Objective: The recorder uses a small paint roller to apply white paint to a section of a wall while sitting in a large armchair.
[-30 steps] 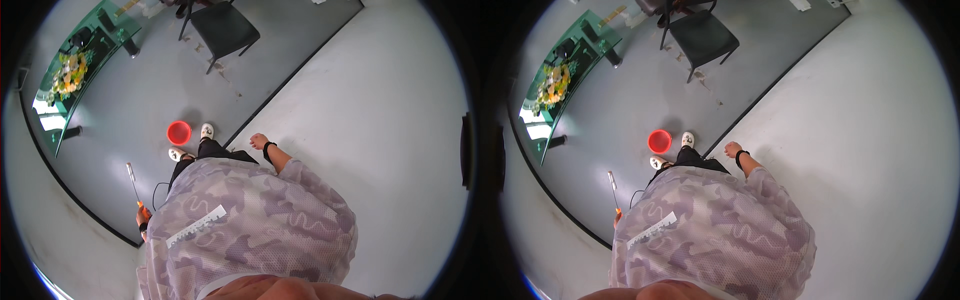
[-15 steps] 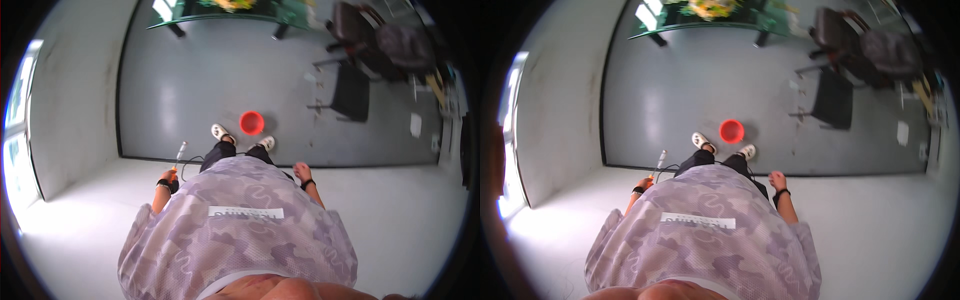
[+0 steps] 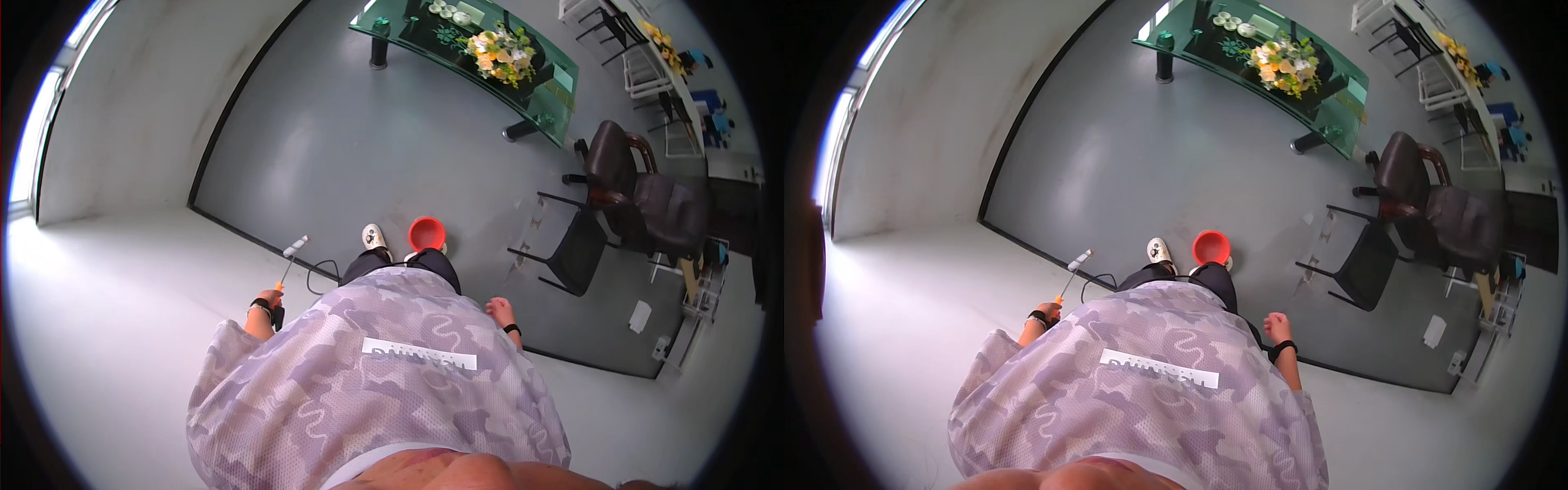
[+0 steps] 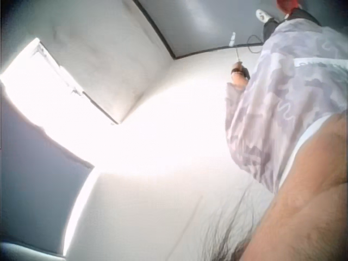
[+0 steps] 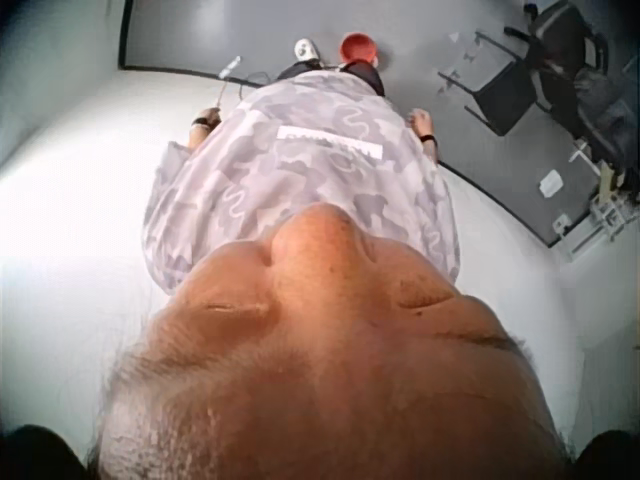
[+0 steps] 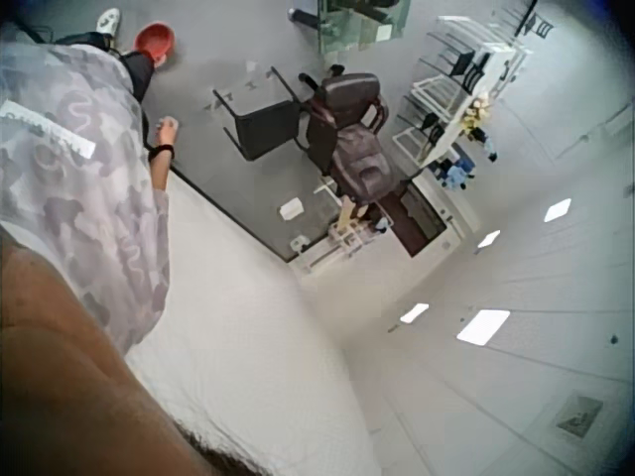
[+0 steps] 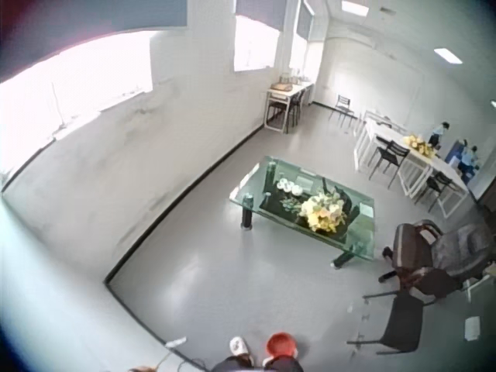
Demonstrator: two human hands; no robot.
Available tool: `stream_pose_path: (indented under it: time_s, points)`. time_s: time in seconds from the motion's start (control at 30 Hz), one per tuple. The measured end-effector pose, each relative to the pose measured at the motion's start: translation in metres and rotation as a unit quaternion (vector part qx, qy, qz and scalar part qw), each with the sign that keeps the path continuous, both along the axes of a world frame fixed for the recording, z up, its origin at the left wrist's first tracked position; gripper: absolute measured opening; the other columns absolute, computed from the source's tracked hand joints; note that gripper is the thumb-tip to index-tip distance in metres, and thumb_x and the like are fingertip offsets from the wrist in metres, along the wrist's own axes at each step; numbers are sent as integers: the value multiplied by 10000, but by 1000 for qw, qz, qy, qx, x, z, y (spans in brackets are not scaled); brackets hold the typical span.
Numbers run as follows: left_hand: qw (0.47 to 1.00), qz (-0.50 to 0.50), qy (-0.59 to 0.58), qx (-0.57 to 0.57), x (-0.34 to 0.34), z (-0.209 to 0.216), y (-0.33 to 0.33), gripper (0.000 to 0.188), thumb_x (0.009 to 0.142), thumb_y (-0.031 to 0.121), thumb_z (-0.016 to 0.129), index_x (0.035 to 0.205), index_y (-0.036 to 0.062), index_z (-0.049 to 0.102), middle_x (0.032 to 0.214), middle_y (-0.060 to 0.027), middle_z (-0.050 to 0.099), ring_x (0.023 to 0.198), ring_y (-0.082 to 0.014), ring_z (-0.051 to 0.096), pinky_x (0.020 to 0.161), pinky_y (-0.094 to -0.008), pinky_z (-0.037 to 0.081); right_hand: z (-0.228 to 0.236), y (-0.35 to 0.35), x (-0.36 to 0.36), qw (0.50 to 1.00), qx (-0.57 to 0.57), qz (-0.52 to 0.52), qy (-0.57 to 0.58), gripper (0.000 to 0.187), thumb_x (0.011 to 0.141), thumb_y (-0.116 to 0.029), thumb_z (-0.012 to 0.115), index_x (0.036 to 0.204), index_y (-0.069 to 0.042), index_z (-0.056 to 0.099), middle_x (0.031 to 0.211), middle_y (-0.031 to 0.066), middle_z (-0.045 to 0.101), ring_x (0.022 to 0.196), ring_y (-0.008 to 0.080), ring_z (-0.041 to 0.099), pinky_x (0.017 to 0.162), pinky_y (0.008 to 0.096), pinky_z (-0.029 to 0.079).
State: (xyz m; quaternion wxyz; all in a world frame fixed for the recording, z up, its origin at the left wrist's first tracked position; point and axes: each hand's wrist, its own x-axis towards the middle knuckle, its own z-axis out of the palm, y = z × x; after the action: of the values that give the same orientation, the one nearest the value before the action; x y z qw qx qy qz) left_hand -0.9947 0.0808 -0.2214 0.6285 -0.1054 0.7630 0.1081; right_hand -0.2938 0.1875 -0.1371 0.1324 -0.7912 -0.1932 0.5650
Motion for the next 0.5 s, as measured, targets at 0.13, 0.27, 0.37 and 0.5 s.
stream_pose_path:
  time_s: [0.13, 0.27, 0.37, 0.5]
  points:
    - [993, -110, 35, -21, -2, -17, -25, 166, 775, 184, 625, 795, 35, 554, 634, -65, 523, 523, -173, 490, 477, -314, 392, 10, 48, -4, 1000, 2, 17, -24, 143, 862, -185, 530, 972, -95, 511, 770, 40, 600, 570, 113, 532, 452, 241, 422]
    - [958, -281, 52, 24, 8, -19, -44, 209, 773, 231, 630, 714, 34, 597, 595, -63, 559, 504, -174, 512, 472, -321, 394, 8, 99, -15, 998, -17, 52, -39, 132, 866, -200, 522, 968, -115, 516, 775, 25, 600, 582, 101, 529, 449, 238, 418]
    - [981, -178, 72, -16, 14, -38, -58, 313, 760, 316, 610, 646, 26, 639, 595, -86, 604, 537, -202, 563, 536, -339, 416, 9, 142, -39, 994, -1, 112, -17, 146, 867, -218, 525, 974, -118, 525, 794, 18, 606, 598, 96, 536, 469, 228, 432]
    - [995, -83, 55, 6, 10, -45, -63, 302, 739, 307, 624, 656, 17, 638, 612, -86, 610, 545, -192, 562, 539, -339, 411, 7, 187, -81, 979, 9, 203, -19, 164, 867, -229, 527, 983, -114, 529, 840, 22, 621, 645, 89, 545, 523, 233, 452]
